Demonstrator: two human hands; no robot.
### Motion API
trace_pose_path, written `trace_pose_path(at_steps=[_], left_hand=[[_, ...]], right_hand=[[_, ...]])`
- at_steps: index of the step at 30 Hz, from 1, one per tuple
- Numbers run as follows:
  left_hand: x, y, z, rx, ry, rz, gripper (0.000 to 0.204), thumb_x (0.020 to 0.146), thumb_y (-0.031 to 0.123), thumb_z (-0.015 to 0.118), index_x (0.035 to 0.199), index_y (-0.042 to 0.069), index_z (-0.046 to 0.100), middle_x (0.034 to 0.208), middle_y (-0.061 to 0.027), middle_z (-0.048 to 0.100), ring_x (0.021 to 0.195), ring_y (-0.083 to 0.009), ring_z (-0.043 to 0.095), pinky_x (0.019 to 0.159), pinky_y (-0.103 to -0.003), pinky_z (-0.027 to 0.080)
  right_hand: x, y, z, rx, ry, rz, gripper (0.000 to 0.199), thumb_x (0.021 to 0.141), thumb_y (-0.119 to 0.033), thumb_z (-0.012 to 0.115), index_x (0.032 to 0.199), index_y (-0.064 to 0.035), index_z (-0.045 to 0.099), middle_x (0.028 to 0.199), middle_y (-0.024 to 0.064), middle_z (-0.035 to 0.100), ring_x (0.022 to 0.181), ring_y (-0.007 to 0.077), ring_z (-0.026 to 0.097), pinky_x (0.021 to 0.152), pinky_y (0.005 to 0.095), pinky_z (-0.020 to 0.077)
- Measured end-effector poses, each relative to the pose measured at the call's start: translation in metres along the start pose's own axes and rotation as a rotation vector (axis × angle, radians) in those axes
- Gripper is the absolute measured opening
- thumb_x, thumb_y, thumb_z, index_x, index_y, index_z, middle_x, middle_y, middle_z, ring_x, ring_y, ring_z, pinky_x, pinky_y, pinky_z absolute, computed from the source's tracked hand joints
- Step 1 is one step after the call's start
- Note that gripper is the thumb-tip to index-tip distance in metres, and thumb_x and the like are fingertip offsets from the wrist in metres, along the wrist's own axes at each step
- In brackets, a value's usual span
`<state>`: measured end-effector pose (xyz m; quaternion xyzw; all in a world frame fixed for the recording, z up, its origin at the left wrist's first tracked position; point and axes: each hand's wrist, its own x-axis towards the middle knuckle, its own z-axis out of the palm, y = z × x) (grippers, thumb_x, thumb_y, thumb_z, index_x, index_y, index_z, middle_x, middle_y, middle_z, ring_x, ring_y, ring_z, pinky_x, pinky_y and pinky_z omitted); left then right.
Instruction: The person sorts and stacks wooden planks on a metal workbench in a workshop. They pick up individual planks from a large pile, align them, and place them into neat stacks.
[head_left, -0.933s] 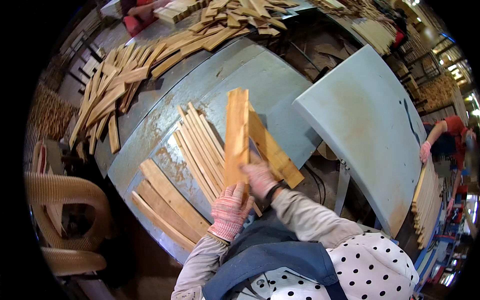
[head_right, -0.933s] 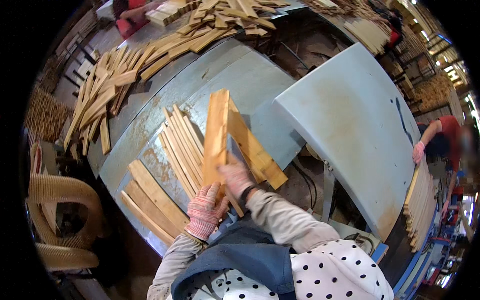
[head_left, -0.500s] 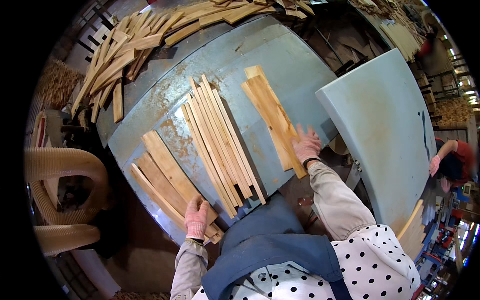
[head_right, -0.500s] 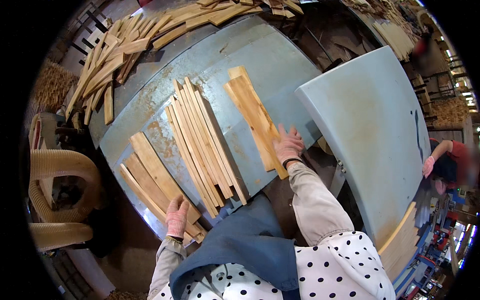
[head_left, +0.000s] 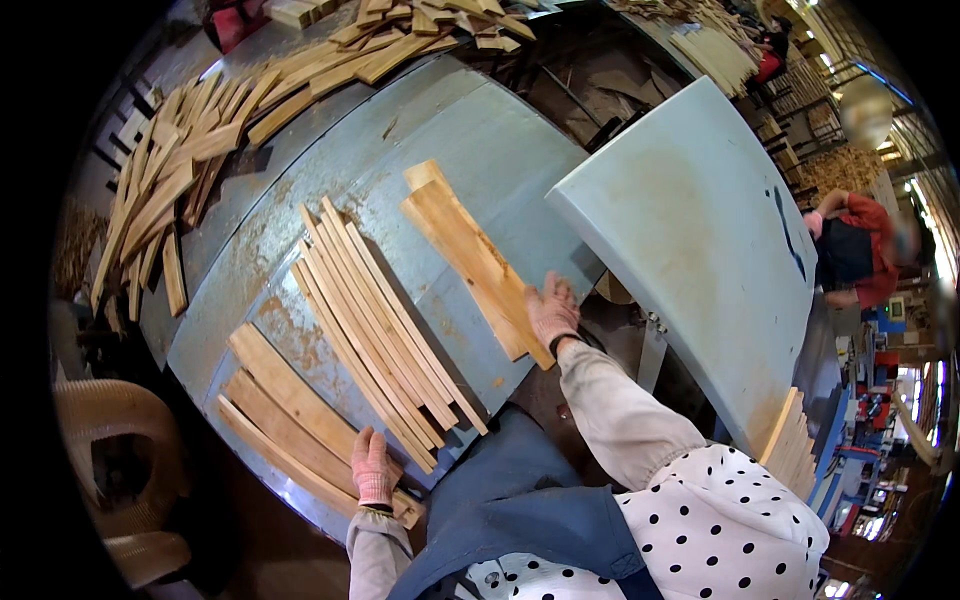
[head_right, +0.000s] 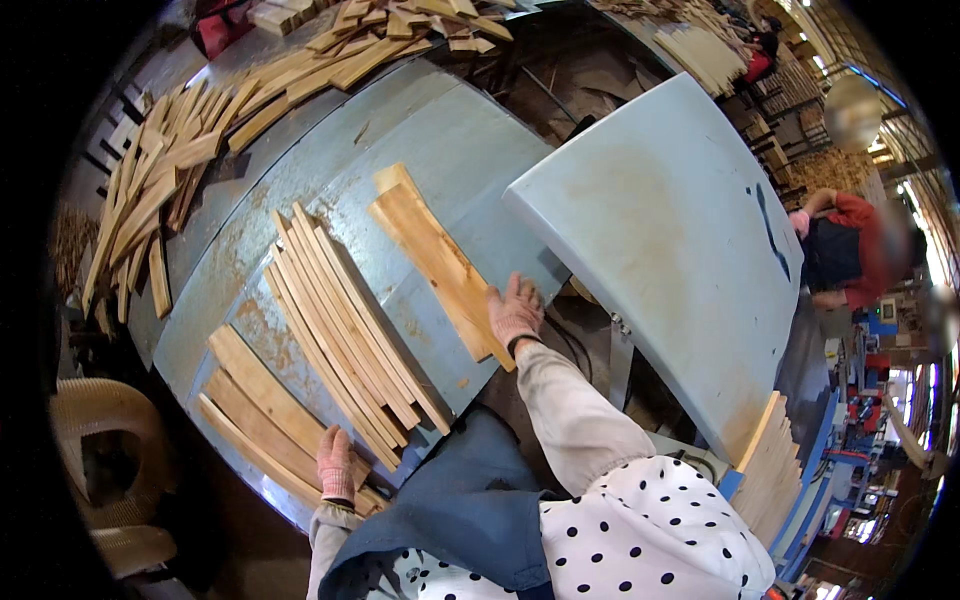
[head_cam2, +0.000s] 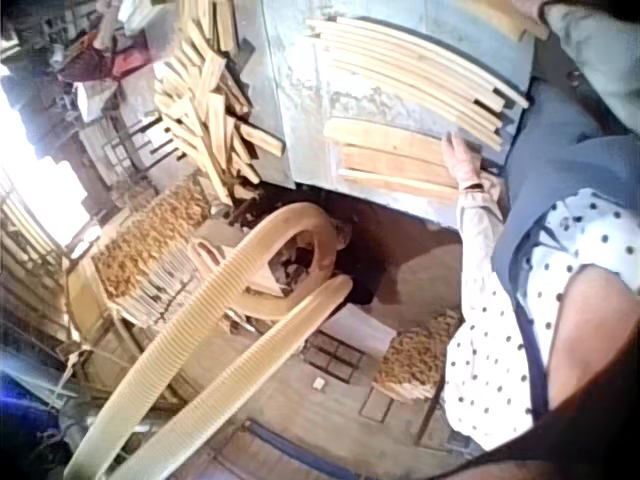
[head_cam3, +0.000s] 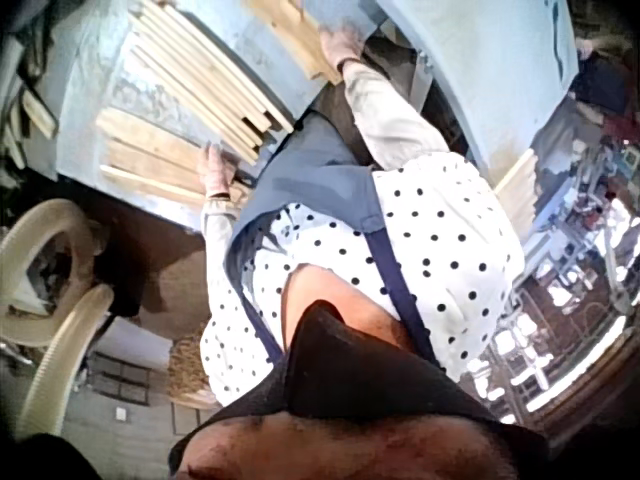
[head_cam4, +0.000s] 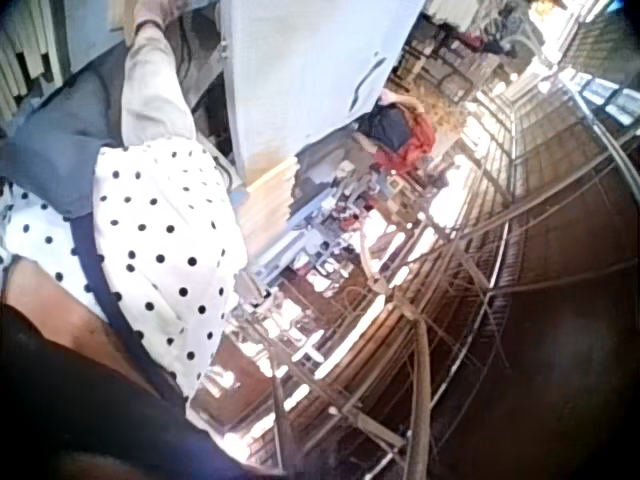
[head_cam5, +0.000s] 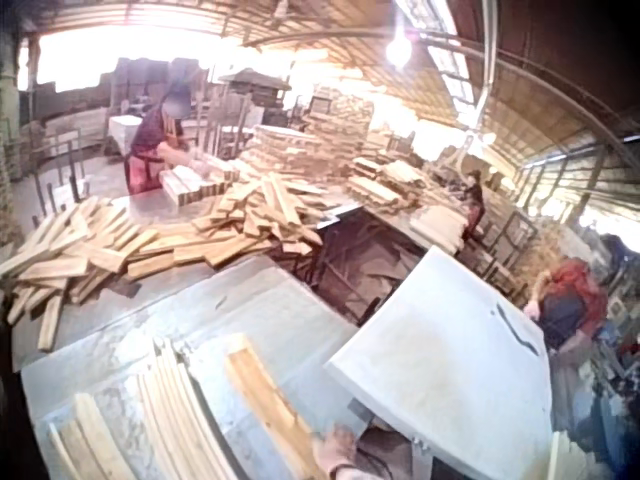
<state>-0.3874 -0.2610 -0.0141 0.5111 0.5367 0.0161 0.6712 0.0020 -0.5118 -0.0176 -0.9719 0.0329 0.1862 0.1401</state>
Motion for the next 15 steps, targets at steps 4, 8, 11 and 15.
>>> trace_pose_path(at_steps=[4, 8, 11, 15], left_hand=[[0.01, 0.004, 0.01, 0.066, -0.041, 0.043, 0.057, 0.104, 0.036, 0.066, 0.148, 0.001, 0.056, 0.126, -0.0086, 0.066, 0.102, -0.0164, 0.061, 0.085, -0.03, 0.051], [-0.011, 0.023, 0.018, 0.181, -0.026, 0.01, 0.061, 0.105, 0.037, 0.065, 0.151, 0.0, 0.053, 0.14, -0.0113, 0.065, 0.114, -0.0183, 0.063, 0.092, -0.031, 0.052], [-0.009, 0.021, 0.015, 0.174, -0.035, 0.078, 0.059, 0.103, 0.036, 0.066, 0.148, -0.001, 0.056, 0.125, -0.0104, 0.067, 0.099, -0.0185, 0.064, 0.081, -0.032, 0.054], [-0.011, 0.014, 0.001, 0.264, -0.048, 0.102, 0.06, 0.102, 0.034, 0.067, 0.148, -0.004, 0.056, 0.128, -0.0127, 0.069, 0.092, -0.0169, 0.062, 0.08, -0.031, 0.053]], right_hand=[[0.013, -0.02, 0.006, -0.014, -0.262, 0.068, 0.086, 0.101, -0.062, 0.047, 0.169, -0.0161, 0.022, 0.175, 0.0157, 0.022, 0.162, 0.0367, 0.018, 0.13, 0.05, 0.0177], [-0.013, -0.038, -0.004, -0.102, -0.333, -0.012, 0.096, 0.095, -0.062, 0.059, 0.17, -0.018, 0.018, 0.175, 0.0136, 0.025, 0.159, 0.0322, 0.028, 0.128, 0.0463, 0.0258], [-0.019, -0.044, -0.014, 0.048, -0.354, 0.069, 0.1, 0.09, -0.054, 0.069, 0.17, -0.0175, 0.021, 0.174, 0.0147, 0.027, 0.156, 0.033, 0.034, 0.126, 0.0464, 0.0321], [-0.021, -0.049, -0.026, 0.116, -0.381, 0.055, 0.107, 0.082, -0.048, 0.078, 0.169, -0.0189, 0.024, 0.172, 0.0181, 0.028, 0.154, 0.0375, 0.038, 0.122, 0.0507, 0.039]])
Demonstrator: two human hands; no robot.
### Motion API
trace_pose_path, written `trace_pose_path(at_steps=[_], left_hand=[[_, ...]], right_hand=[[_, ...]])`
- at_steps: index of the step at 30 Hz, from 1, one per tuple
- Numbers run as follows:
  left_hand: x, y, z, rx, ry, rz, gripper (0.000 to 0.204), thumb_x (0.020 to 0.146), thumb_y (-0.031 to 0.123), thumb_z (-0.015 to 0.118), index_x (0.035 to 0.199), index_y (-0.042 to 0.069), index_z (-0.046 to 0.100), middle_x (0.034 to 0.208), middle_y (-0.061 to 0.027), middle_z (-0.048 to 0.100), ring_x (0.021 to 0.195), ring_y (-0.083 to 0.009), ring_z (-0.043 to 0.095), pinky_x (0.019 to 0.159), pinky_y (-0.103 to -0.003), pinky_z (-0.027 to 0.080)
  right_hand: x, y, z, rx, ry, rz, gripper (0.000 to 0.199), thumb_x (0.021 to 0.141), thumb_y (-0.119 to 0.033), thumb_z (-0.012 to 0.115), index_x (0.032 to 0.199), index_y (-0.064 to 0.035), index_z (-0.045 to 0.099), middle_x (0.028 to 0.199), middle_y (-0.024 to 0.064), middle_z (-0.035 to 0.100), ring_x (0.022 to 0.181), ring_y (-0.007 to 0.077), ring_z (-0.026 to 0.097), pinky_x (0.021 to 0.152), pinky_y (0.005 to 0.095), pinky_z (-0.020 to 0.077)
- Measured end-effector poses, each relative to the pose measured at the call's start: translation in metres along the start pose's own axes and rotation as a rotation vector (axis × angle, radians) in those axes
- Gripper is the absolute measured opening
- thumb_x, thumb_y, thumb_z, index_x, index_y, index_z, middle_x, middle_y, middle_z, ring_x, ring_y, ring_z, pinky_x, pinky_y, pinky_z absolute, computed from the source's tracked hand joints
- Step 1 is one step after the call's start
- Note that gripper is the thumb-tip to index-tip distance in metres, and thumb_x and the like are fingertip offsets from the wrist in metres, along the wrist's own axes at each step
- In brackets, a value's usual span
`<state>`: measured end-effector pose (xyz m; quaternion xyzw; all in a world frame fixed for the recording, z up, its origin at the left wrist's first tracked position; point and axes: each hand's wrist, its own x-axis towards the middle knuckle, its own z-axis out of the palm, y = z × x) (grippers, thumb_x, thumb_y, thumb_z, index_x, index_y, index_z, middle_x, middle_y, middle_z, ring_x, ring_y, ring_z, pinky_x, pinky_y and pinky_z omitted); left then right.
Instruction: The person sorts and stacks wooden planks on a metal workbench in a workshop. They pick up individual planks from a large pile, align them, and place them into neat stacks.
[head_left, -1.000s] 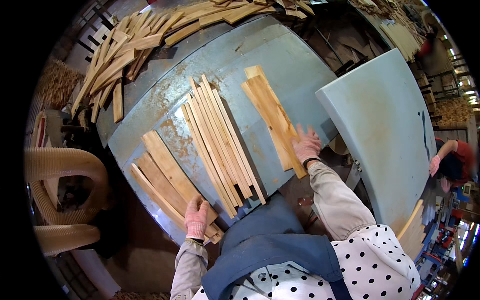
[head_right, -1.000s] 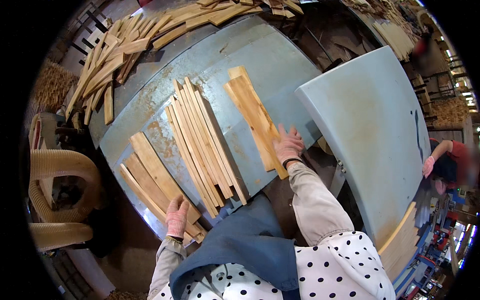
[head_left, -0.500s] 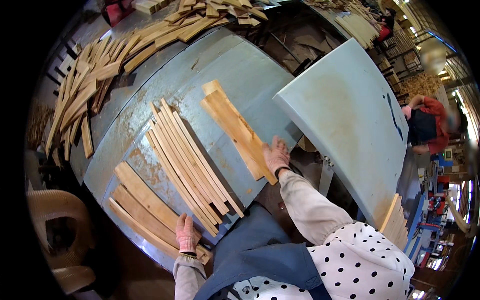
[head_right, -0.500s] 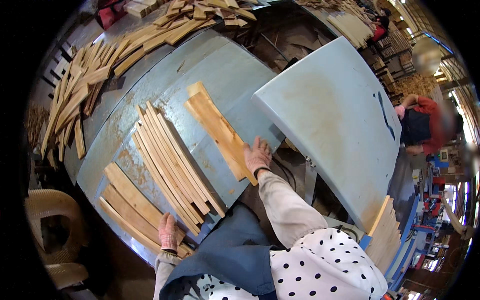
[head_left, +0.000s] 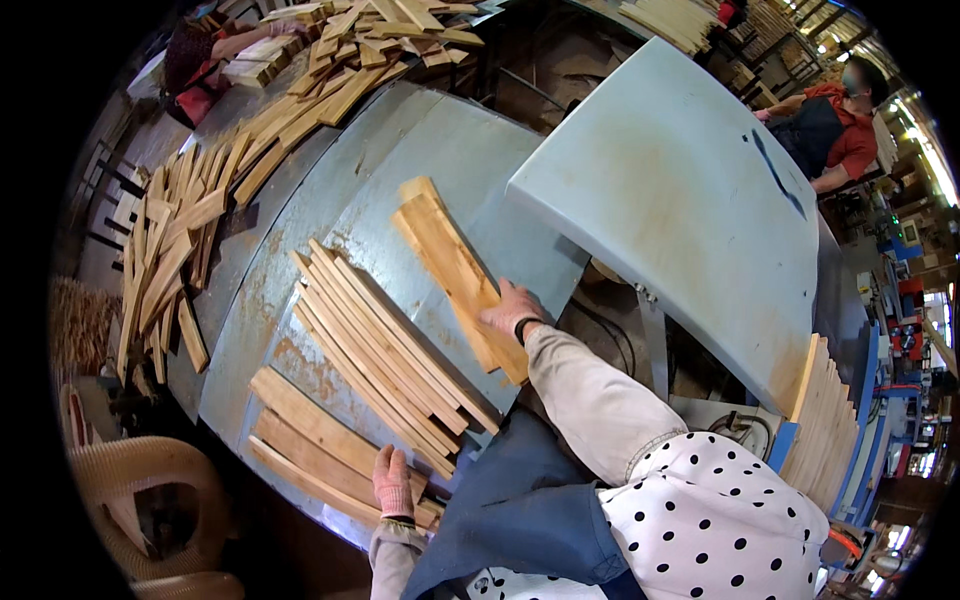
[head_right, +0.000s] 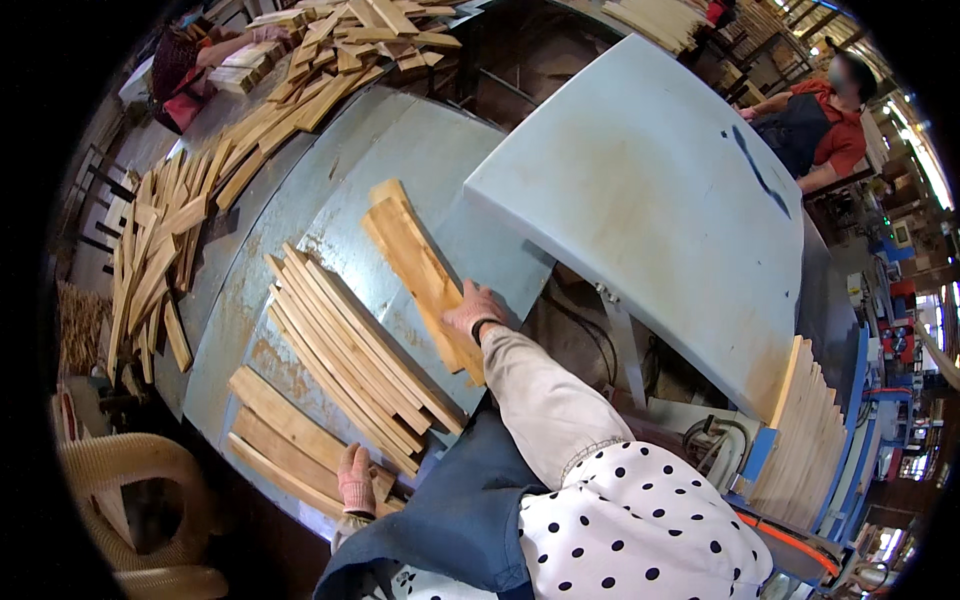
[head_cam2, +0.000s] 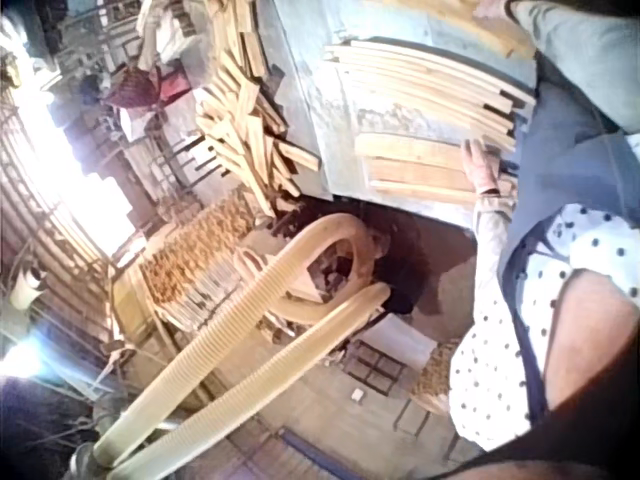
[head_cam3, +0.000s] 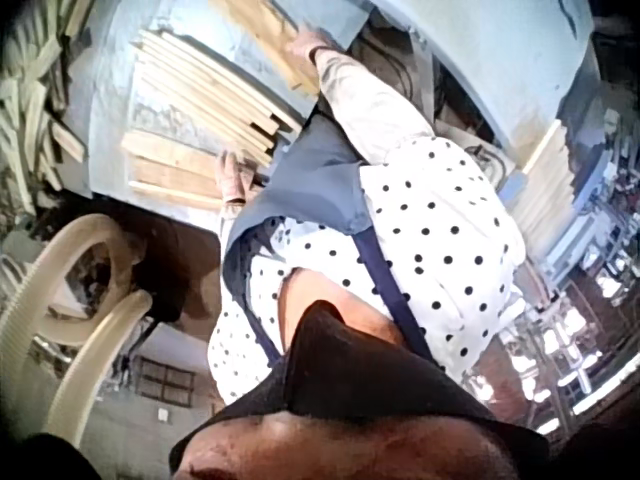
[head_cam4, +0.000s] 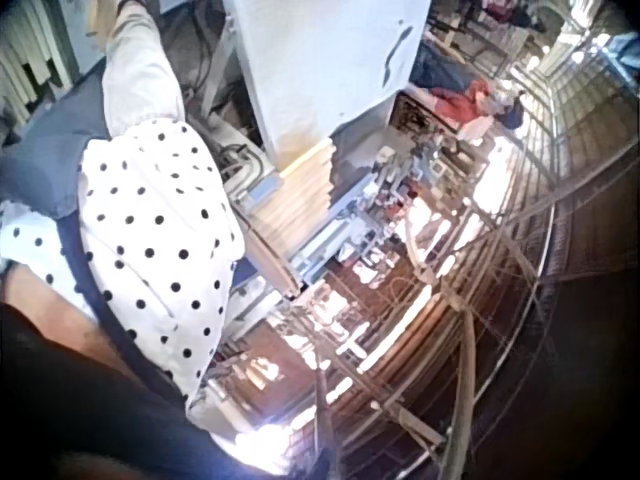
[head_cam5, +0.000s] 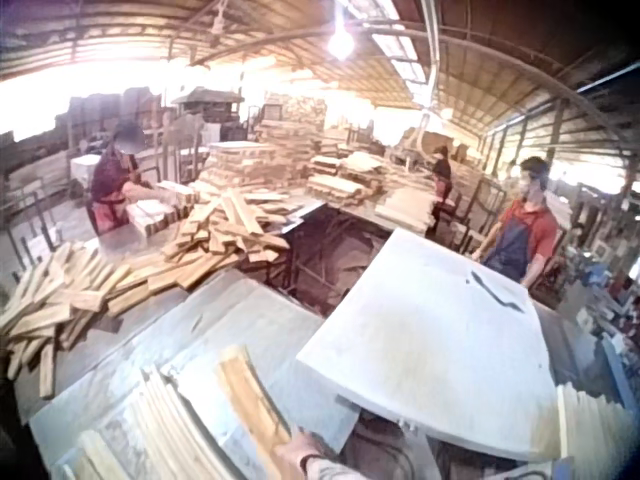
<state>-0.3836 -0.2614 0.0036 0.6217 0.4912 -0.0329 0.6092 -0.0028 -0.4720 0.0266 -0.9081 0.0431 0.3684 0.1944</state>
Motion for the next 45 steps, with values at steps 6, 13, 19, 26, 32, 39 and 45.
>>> trace_pose_path(at_steps=[6, 13, 19, 26, 32, 39, 45], left_hand=[[-0.012, -0.013, -0.029, -0.021, 0.052, 0.047, 0.057, 0.103, 0.032, 0.067, 0.146, -0.004, 0.057, 0.122, -0.0088, 0.069, 0.09, -0.0133, 0.06, 0.079, -0.028, 0.05], [-0.041, -0.022, -0.021, -0.175, 0.166, -0.04, 0.054, 0.104, 0.031, 0.067, 0.145, -0.002, 0.059, 0.127, -0.0099, 0.069, 0.102, -0.0163, 0.063, 0.087, -0.03, 0.052], [-0.055, -0.045, -0.015, -0.21, 0.157, -0.062, 0.051, 0.103, 0.026, 0.066, 0.145, -0.001, 0.06, 0.133, -0.0131, 0.068, 0.113, -0.0216, 0.064, 0.097, -0.033, 0.053], [-0.056, -0.036, -0.011, -0.243, 0.153, -0.018, 0.047, 0.103, 0.024, 0.066, 0.144, 0.0, 0.061, 0.126, -0.0109, 0.067, 0.109, -0.0208, 0.061, 0.093, -0.033, 0.05], [-0.038, -0.064, -0.031, -0.225, 0.237, 0.176, 0.043, 0.104, 0.028, 0.066, 0.139, 0.003, 0.064, 0.106, -0.004, 0.067, 0.085, -0.0151, 0.059, 0.072, -0.03, 0.052], [-0.067, -0.051, -0.111, -0.381, 0.565, 0.279, 0.039, 0.106, 0.021, 0.064, 0.139, 0.0, 0.063, 0.117, -0.0035, 0.066, 0.097, -0.0127, 0.058, 0.087, -0.028, 0.05], [-0.094, 0.014, -0.112, -0.626, 0.757, 0.448, 0.047, 0.108, 0.024, 0.058, 0.147, -0.002, 0.052, 0.125, -0.0091, 0.067, 0.11, -0.0201, 0.063, 0.098, -0.032, 0.051]], right_hand=[[-0.006, 0.006, 0.028, 0.178, 0.097, -0.096, 0.067, 0.082, -0.045, 0.077, 0.139, -0.0104, 0.068, 0.138, 0.0154, 0.07, 0.129, 0.0359, 0.065, 0.112, 0.0422, 0.0497], [-0.041, 0.055, 0.062, -0.033, 0.105, -0.119, 0.122, 0.081, -0.055, 0.082, 0.171, -0.0116, 0.011, 0.166, 0.0281, 0.034, 0.151, 0.0405, 0.041, 0.123, 0.0441, 0.0371], [-0.069, 0.02, 0.038, -0.165, 0.072, 0.066, 0.106, 0.077, -0.06, 0.083, 0.164, -0.0207, 0.036, 0.158, 0.0171, 0.045, 0.145, 0.0358, 0.046, 0.118, 0.0482, 0.0407], [-0.071, 0.031, 0.068, -0.234, 0.343, 0.0, 0.114, 0.076, -0.06, 0.083, 0.167, -0.0172, 0.03, 0.163, 0.0128, 0.039, 0.145, 0.0348, 0.044, 0.119, 0.0456, 0.0367], [-0.06, 0.038, 0.07, -0.219, 0.376, -0.107, 0.111, 0.078, -0.054, 0.082, 0.168, -0.0216, 0.023, 0.165, 0.0129, 0.037, 0.148, 0.0339, 0.041, 0.118, 0.048, 0.0379], [-0.178, -0.005, 0.097, 0.225, 0.098, -0.635, 0.095, 0.082, -0.048, 0.079, 0.163, -0.0162, 0.041, 0.159, 0.0229, 0.046, 0.146, 0.04, 0.045, 0.121, 0.0478, 0.0384], [-0.265, -0.079, 0.144, 0.11, -0.286, -0.813, 0.093, 0.089, -0.053, 0.076, 0.163, -0.0102, 0.038, 0.163, 0.0244, 0.041, 0.15, 0.0389, 0.043, 0.124, 0.0463, 0.0343]])
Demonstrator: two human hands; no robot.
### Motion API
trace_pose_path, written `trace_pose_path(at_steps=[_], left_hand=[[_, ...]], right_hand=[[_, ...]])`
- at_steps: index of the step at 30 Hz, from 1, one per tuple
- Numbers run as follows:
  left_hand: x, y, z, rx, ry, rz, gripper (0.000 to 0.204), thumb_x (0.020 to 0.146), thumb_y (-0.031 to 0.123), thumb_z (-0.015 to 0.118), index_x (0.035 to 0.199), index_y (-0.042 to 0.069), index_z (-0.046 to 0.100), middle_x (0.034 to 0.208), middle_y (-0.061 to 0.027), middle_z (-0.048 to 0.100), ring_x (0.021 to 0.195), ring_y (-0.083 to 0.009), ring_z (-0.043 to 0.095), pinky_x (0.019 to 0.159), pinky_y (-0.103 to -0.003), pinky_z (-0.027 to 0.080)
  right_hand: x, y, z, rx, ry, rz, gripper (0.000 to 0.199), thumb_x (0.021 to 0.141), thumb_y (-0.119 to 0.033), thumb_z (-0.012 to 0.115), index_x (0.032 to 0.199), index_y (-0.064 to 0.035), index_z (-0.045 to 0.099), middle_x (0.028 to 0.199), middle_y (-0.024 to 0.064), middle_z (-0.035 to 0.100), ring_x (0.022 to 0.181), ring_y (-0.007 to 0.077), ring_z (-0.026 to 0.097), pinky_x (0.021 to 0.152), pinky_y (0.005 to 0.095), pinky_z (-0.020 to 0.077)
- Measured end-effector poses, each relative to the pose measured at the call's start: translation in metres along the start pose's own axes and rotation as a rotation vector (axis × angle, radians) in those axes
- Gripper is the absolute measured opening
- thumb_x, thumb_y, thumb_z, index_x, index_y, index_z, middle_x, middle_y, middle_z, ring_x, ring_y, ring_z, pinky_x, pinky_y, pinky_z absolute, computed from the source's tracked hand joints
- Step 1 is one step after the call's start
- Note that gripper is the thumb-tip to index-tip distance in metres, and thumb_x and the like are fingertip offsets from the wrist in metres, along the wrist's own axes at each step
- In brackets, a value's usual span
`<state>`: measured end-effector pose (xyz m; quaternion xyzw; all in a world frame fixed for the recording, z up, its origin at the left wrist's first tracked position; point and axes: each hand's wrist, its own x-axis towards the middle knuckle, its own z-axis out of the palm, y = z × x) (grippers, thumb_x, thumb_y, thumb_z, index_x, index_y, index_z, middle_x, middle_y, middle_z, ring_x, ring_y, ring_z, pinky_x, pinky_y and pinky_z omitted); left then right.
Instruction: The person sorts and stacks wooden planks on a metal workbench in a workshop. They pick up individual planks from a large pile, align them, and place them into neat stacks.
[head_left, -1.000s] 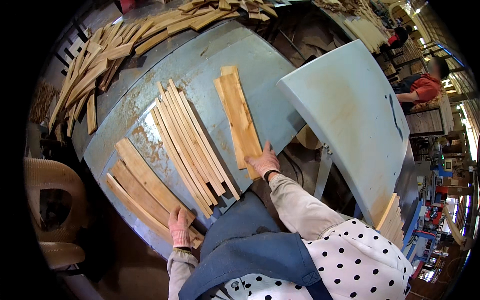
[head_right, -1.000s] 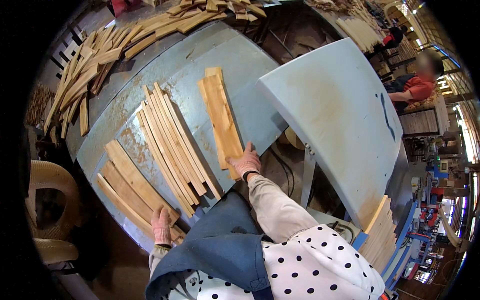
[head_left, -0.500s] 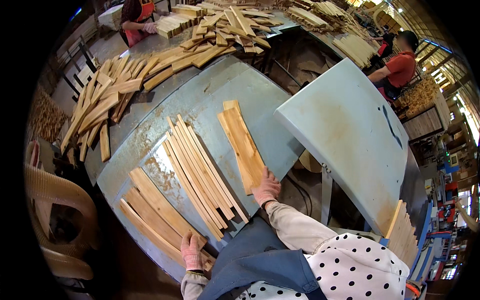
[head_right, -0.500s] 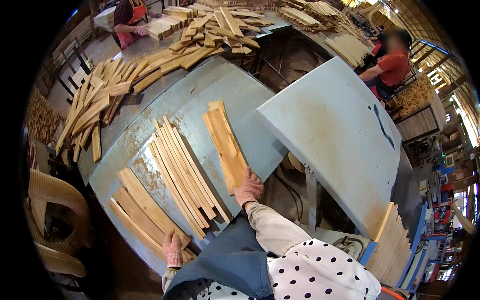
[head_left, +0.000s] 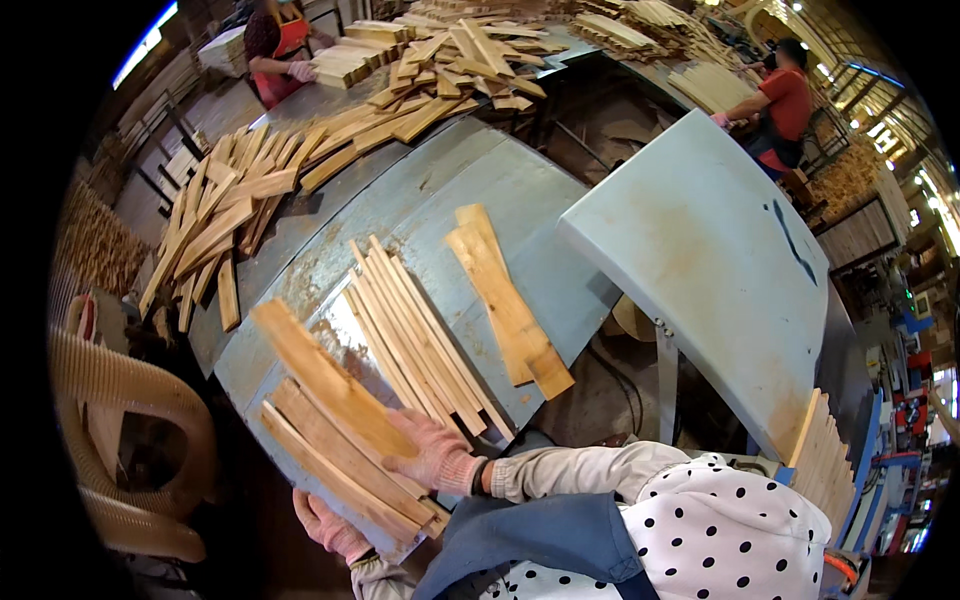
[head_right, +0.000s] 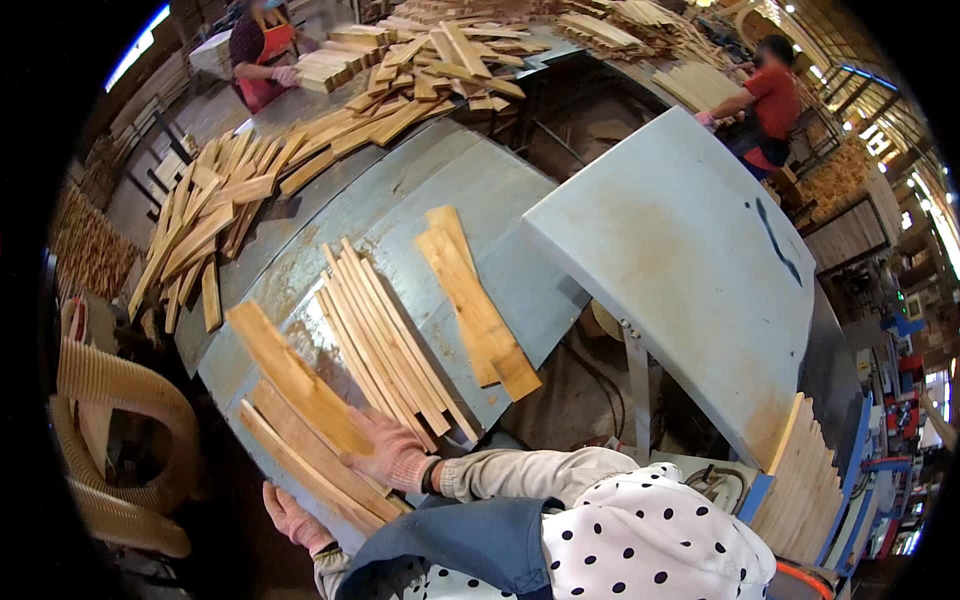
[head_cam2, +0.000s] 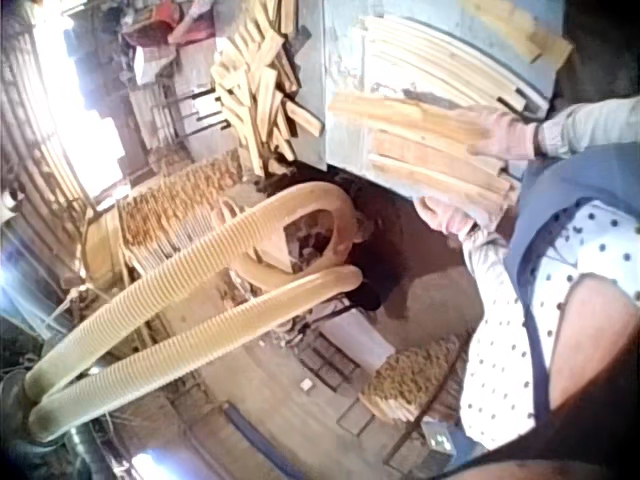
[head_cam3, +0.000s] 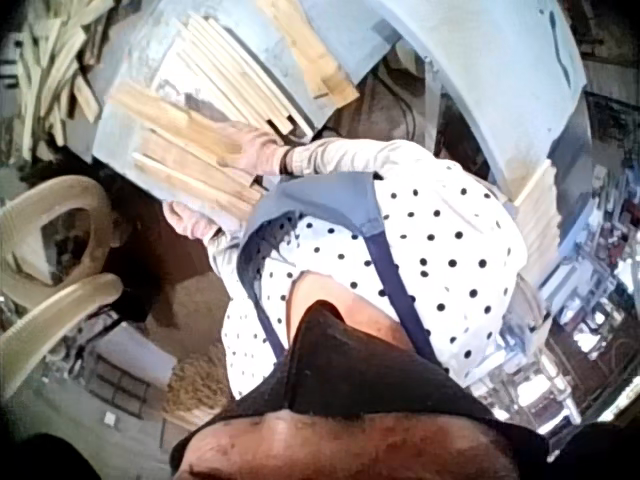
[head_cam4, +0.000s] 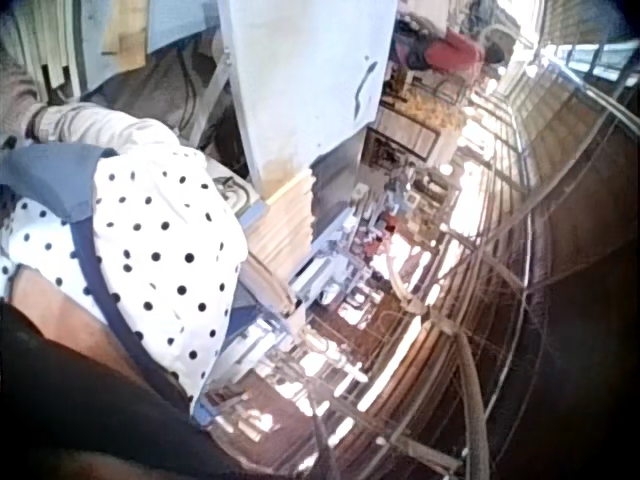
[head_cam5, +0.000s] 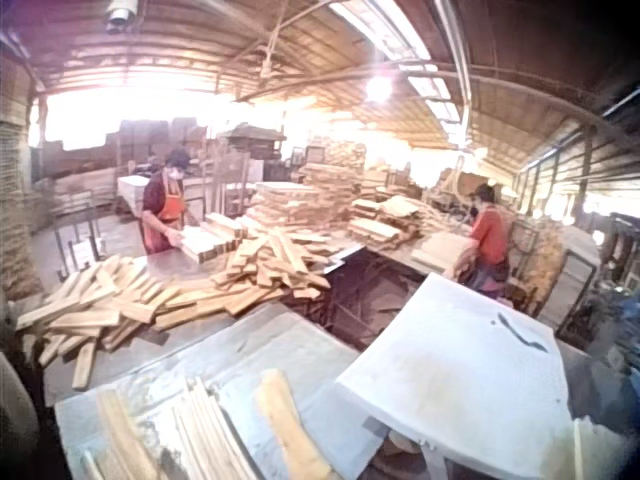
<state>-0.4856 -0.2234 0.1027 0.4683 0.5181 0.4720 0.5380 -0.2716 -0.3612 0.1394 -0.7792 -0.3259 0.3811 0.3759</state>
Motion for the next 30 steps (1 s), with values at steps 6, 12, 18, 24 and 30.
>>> trace_pose_path(at_steps=[6, 12, 18, 24, 30], left_hand=[[-0.018, -0.023, 0.022, 0.342, -0.213, 0.151, 0.042, 0.107, 0.015, 0.058, 0.144, -0.004, 0.058, 0.136, -0.0156, 0.065, 0.123, -0.027, 0.062, 0.109, -0.035, 0.048], [-0.062, -0.05, 0.067, 0.443, -0.499, 0.0, 0.046, 0.102, 0.012, 0.064, 0.146, -0.001, 0.057, 0.135, -0.0166, 0.065, 0.121, -0.0277, 0.064, 0.107, -0.038, 0.051], [-0.051, -0.089, 0.108, 0.462, -0.621, -0.266, 0.068, 0.096, 0.02, 0.075, 0.154, -0.001, 0.047, 0.127, -0.0143, 0.066, 0.11, -0.0261, 0.064, 0.097, -0.037, 0.055], [-0.009, -0.117, 0.173, 0.619, -0.547, -0.307, 0.088, 0.092, 0.039, 0.08, 0.16, 0.002, 0.038, 0.14, -0.0204, 0.062, 0.121, -0.0322, 0.063, 0.101, -0.042, 0.052], [0.03, -0.167, 0.245, 0.586, -0.531, -0.129, 0.082, 0.09, 0.047, 0.079, 0.15, 0.0, 0.047, 0.135, -0.027, 0.065, 0.122, -0.0411, 0.064, 0.104, -0.047, 0.05]], right_hand=[[0.07, 0.13, -0.069, -0.314, 0.612, 0.015, 0.101, 0.092, -0.062, 0.069, 0.167, -0.0096, 0.027, 0.167, 0.0256, 0.032, 0.155, 0.0408, 0.031, 0.126, 0.0502, 0.0274], [0.089, 0.176, -0.125, -0.633, 0.479, 0.6, 0.119, 0.078, -0.073, 0.075, 0.169, -0.016, 0.024, 0.172, 0.0247, 0.021, 0.157, 0.0461, 0.021, 0.127, 0.0595, 0.0183], [0.09, 0.205, -0.161, -0.673, 0.503, 0.597, 0.106, 0.085, -0.062, 0.075, 0.168, -0.0191, 0.025, 0.173, 0.0194, 0.022, 0.157, 0.041, 0.026, 0.126, 0.0559, 0.0225], [0.124, 0.231, -0.232, -0.827, 0.57, 0.66, 0.099, 0.09, -0.063, 0.067, 0.168, -0.0169, 0.029, 0.17, 0.0203, 0.028, 0.154, 0.0363, 0.031, 0.125, 0.0524, 0.0244], [0.164, 0.181, -0.158, -0.004, 0.095, 0.202, 0.087, 0.1, -0.066, 0.052, 0.162, -0.0062, 0.039, 0.164, 0.025, 0.041, 0.151, 0.0417, 0.039, 0.125, 0.0484, 0.0284]])
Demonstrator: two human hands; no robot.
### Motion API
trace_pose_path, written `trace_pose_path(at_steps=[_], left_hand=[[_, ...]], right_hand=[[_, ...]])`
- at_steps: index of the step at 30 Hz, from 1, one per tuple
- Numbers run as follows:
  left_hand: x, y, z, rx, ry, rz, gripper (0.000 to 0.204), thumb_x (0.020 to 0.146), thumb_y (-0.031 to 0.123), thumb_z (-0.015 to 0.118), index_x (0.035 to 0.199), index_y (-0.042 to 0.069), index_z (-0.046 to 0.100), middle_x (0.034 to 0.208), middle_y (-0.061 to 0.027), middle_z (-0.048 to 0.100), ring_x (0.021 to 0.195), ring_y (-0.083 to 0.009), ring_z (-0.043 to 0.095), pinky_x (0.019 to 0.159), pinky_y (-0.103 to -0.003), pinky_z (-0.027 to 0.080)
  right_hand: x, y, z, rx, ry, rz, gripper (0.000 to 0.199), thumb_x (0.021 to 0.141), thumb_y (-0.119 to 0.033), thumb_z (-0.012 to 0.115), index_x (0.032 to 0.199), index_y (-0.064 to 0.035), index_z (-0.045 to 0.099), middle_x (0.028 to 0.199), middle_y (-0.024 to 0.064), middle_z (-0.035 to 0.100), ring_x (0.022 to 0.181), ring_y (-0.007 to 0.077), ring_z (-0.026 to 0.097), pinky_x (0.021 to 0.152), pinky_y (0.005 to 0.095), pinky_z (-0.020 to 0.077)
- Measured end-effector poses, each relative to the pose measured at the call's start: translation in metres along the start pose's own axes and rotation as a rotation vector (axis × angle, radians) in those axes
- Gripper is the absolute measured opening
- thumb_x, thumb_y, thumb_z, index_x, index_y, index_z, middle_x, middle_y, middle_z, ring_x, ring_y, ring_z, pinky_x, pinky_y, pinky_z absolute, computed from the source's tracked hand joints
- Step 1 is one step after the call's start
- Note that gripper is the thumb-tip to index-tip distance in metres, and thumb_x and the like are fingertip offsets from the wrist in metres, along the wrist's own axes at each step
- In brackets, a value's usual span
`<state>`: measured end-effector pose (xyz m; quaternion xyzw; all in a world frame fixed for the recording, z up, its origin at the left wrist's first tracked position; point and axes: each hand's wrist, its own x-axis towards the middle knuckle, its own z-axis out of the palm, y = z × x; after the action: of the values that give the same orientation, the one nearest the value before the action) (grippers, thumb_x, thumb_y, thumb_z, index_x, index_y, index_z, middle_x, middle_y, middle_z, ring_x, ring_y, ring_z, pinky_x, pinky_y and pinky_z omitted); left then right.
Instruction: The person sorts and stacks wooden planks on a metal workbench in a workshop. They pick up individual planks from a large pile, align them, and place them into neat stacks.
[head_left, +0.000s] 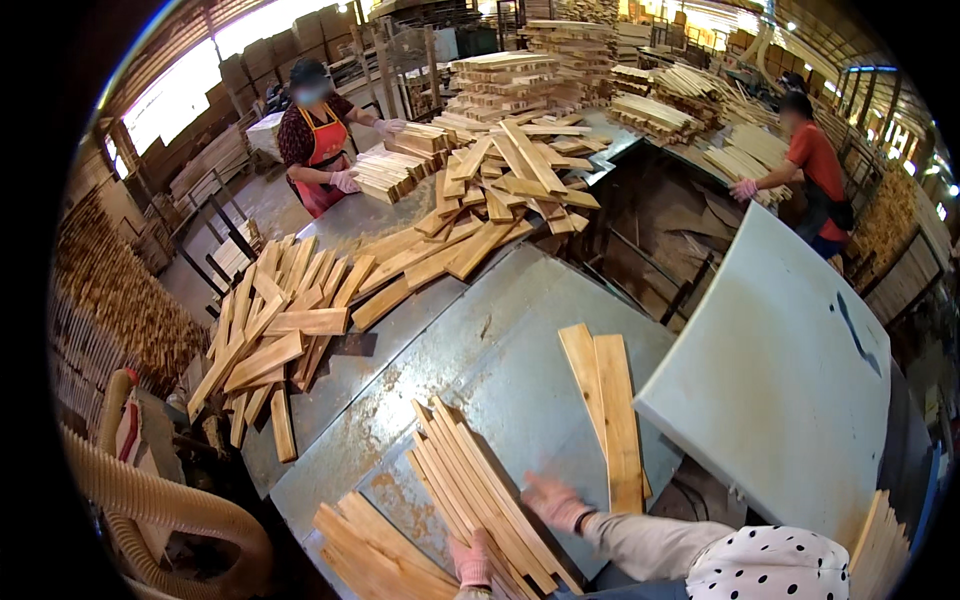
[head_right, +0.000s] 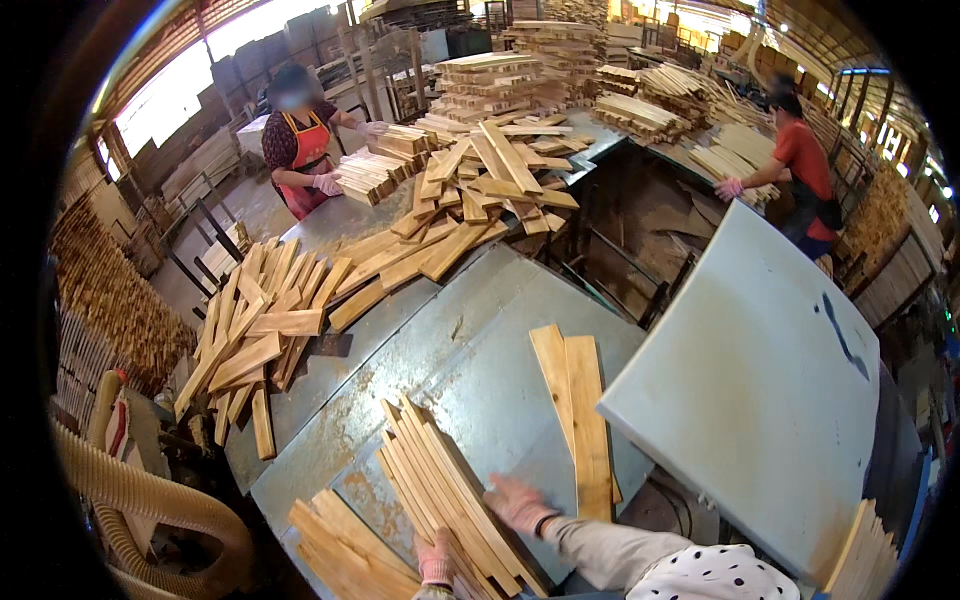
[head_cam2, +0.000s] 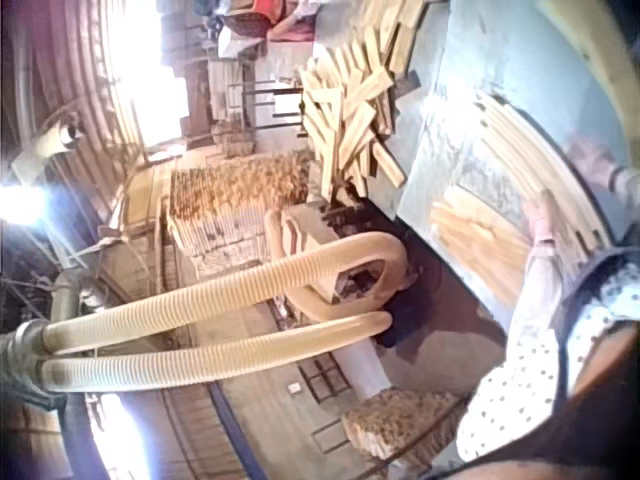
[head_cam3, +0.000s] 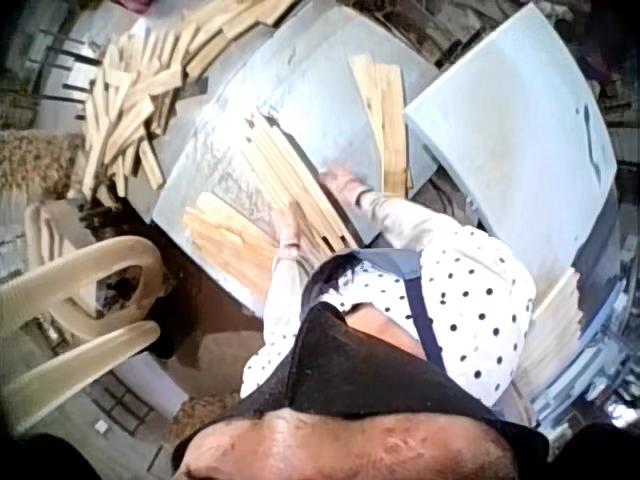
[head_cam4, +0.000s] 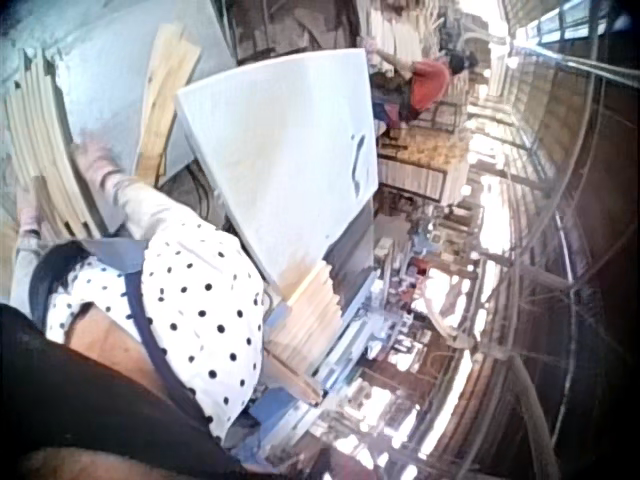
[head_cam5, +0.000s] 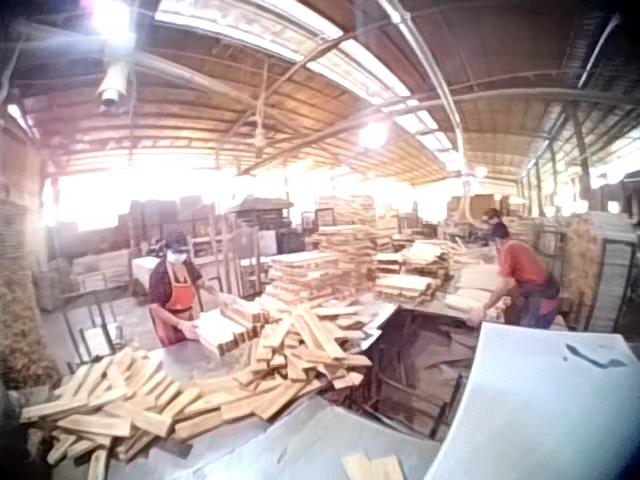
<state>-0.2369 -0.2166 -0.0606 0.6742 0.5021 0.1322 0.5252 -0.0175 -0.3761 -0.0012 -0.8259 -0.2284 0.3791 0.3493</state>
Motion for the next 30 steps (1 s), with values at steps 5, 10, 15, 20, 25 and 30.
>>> trace_pose_path(at_steps=[5, 10, 15, 20, 25, 30], left_hand=[[0.004, 0.072, 0.047, -0.132, 0.004, -0.002, 0.048, 0.098, 0.039, 0.071, 0.129, 0.004, 0.06, 0.106, -0.0132, 0.072, 0.089, -0.0256, 0.069, 0.078, -0.039, 0.057], [0.026, 0.182, 0.07, -0.446, -0.265, -0.26, 0.074, 0.092, 0.035, 0.071, 0.151, -0.001, 0.047, 0.117, -0.0182, 0.067, 0.104, -0.0292, 0.068, 0.086, -0.04, 0.059], [0.069, 0.122, 0.051, -0.266, -0.164, -0.129, 0.058, 0.102, 0.037, 0.061, 0.145, -0.001, 0.055, 0.114, -0.0175, 0.07, 0.102, -0.0313, 0.068, 0.087, -0.045, 0.057], [0.181, 0.016, -0.024, 0.189, -0.141, -0.091, 0.069, 0.1, 0.054, 0.059, 0.147, 0.004, 0.057, 0.141, -0.0273, 0.062, 0.125, -0.0483, 0.06, 0.109, -0.049, 0.048], [0.322, 0.109, -0.104, -0.132, 0.312, 0.076, 0.025, 0.103, 0.026, 0.06, 0.1, 0.002, 0.056, 0.083, -0.0075, 0.054, 0.078, -0.0198, 0.05, 0.07, -0.04, 0.046], [0.476, 0.058, -0.217, 0.298, 1.031, 0.321, 0.054, 0.102, 0.035, 0.067, 0.141, -0.002, 0.057, 0.121, -0.0197, 0.069, 0.108, -0.0338, 0.064, 0.099, -0.042, 0.051]], right_hand=[[0.039, -0.049, 0.015, -0.02, 0.056, 0.248, 0.089, 0.097, -0.063, 0.055, 0.165, -0.0091, 0.034, 0.166, 0.0225, 0.04, 0.154, 0.0377, 0.036, 0.127, 0.0461, 0.0276], [0.102, -0.017, -0.045, -0.03, 0.152, 0.324, 0.086, 0.096, -0.062, 0.056, 0.162, -0.0082, 0.04, 0.164, 0.02, 0.044, 0.149, 0.0416, 0.041, 0.124, 0.0473, 0.0308], [0.135, -0.059, -0.053, -0.207, 0.461, 0.071, 0.084, 0.091, -0.053, 0.068, 0.156, -0.0042, 0.047, 0.159, 0.0199, 0.047, 0.142, 0.0427, 0.045, 0.121, 0.049, 0.0341], [0.189, -0.126, -0.053, -0.113, 0.577, -0.432, 0.076, 0.093, -0.038, 0.075, 0.154, -0.0013, 0.048, 0.151, 0.0238, 0.051, 0.138, 0.0431, 0.049, 0.117, 0.0508, 0.0386], [0.313, -0.206, -0.038, 0.351, 0.179, -0.448, 0.071, 0.101, -0.038, 0.069, 0.157, -0.0003, 0.046, 0.155, 0.0216, 0.053, 0.143, 0.0336, 0.05, 0.122, 0.0416, 0.0374], [0.483, -0.318, 0.019, 0.579, -0.195, -0.091, 0.079, 0.102, -0.056, 0.062, 0.16, -0.0056, 0.043, 0.158, 0.0209, 0.052, 0.148, 0.03, 0.048, 0.123, 0.0374, 0.0343]])
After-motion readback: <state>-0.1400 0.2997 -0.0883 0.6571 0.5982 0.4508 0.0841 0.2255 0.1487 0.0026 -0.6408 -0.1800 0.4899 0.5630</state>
